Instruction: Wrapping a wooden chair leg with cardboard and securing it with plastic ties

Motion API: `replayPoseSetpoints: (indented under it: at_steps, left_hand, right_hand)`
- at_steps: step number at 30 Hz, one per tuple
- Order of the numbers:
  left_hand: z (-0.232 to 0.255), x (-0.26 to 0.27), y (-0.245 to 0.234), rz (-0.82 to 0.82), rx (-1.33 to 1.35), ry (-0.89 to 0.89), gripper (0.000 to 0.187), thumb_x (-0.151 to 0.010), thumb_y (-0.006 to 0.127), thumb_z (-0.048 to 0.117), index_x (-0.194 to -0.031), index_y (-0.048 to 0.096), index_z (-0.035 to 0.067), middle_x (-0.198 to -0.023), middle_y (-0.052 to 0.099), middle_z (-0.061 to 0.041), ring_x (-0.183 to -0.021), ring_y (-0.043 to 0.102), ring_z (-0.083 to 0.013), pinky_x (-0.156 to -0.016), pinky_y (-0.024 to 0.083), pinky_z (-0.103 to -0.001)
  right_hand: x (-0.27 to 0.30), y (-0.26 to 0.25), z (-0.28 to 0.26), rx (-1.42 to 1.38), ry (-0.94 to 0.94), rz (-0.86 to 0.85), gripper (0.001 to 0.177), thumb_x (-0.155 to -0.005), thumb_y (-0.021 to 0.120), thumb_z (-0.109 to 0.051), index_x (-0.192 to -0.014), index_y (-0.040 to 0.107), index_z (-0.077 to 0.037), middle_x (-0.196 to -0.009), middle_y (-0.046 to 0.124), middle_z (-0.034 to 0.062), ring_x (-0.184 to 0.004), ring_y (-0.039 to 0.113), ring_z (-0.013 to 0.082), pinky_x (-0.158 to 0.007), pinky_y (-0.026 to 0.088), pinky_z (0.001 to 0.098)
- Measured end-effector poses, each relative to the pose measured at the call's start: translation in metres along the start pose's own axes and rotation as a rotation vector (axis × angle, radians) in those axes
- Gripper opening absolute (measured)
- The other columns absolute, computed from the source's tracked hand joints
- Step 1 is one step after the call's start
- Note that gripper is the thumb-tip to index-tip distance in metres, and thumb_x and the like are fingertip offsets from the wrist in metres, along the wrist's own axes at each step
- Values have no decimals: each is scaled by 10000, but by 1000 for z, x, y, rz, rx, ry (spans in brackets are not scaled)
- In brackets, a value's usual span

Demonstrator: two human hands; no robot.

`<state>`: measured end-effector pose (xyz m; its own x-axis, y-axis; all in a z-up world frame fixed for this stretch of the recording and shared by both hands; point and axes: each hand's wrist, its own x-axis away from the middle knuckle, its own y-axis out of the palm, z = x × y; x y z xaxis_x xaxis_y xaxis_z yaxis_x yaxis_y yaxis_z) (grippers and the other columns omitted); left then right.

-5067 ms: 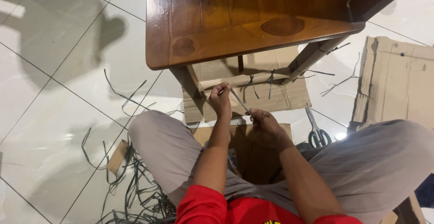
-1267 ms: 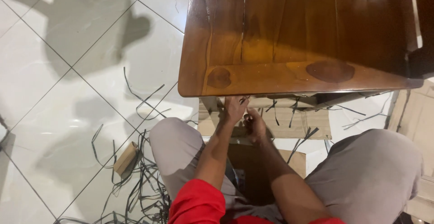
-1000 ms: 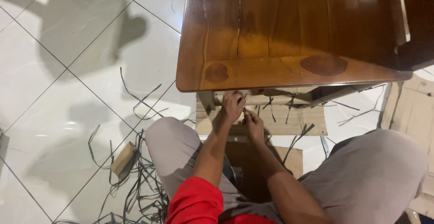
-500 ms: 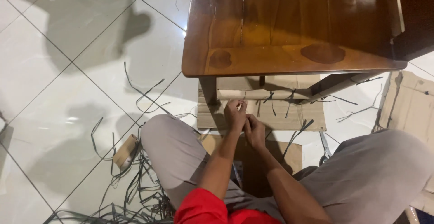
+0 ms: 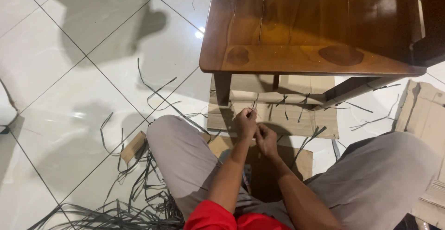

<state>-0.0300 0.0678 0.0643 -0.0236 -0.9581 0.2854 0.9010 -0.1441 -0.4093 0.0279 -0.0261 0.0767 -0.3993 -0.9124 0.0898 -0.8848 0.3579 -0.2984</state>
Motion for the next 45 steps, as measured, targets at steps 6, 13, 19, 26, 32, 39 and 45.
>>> replayPoseSetpoints:
  at_steps: [6, 13, 19, 26, 32, 39, 45]
  left_hand:
    - [-9, 5, 2, -10, 65, 11, 186, -928, 700, 298, -845, 747, 138, -763, 764, -63, -821, 758, -290, -729, 568, -378]
    - [9, 20, -8, 4, 36, 90, 119, -921, 682, 179, -867, 782, 147, -806, 763, -124, -862, 751, -352, -736, 580, -422]
    - [9, 23, -10, -13, 42, 120, 191, -899, 629, 107, -971, 804, 133, -885, 774, -156, -913, 744, -383, -785, 596, -470]
    - [-16, -6, 1, -64, 126, -26, 160, -1004, 567, 138, -1136, 655, 118, -969, 790, -105, -898, 771, -191, -786, 598, -333]
    - [6, -3, -20, -100, -58, 50, 151, -981, 613, 221, -984, 737, 136, -876, 773, -101, -873, 753, -296, -745, 586, -418]
    - [58, -13, -49, -119, -89, 168, 276, -965, 566, 204, -898, 734, -5, -801, 725, -227, -799, 732, -408, -668, 563, -453]
    - [25, -43, -16, -120, 151, 163, 255, -901, 621, 226, -781, 721, 24, -673, 694, -167, -673, 670, -229, -609, 507, -370]
  right_hand:
    - [-27, -18, 0, -14, 197, 329, 360, -1089, 596, -386, -1017, 738, -63, -879, 736, 201, -898, 682, 267, -858, 523, 419]
    - [-96, -23, 9, 119, 284, 118, 370, -902, 714, -467, -1048, 737, -128, -808, 765, 73, -829, 736, 253, -794, 511, 413]
    - [-110, -22, 15, -80, 316, 84, 271, -817, 785, -329, -943, 731, -96, -777, 715, 63, -711, 681, 178, -618, 504, 280]
    - [-98, -20, 13, 129, 217, -13, 269, -929, 671, -336, -1108, 740, -148, -851, 743, 125, -918, 706, 333, -872, 507, 466]
    - [-76, -16, -22, 130, 155, -33, 264, -967, 644, -291, -1177, 730, -155, -842, 742, 148, -939, 710, 322, -891, 533, 457]
    - [-76, -15, -8, 229, -15, 23, 181, -959, 697, -213, -1128, 733, -160, -871, 752, 162, -922, 728, 380, -821, 562, 508]
    - [-79, -14, -5, 184, -23, 119, 147, -972, 728, -272, -1031, 761, -142, -896, 754, 139, -880, 736, 332, -771, 583, 462]
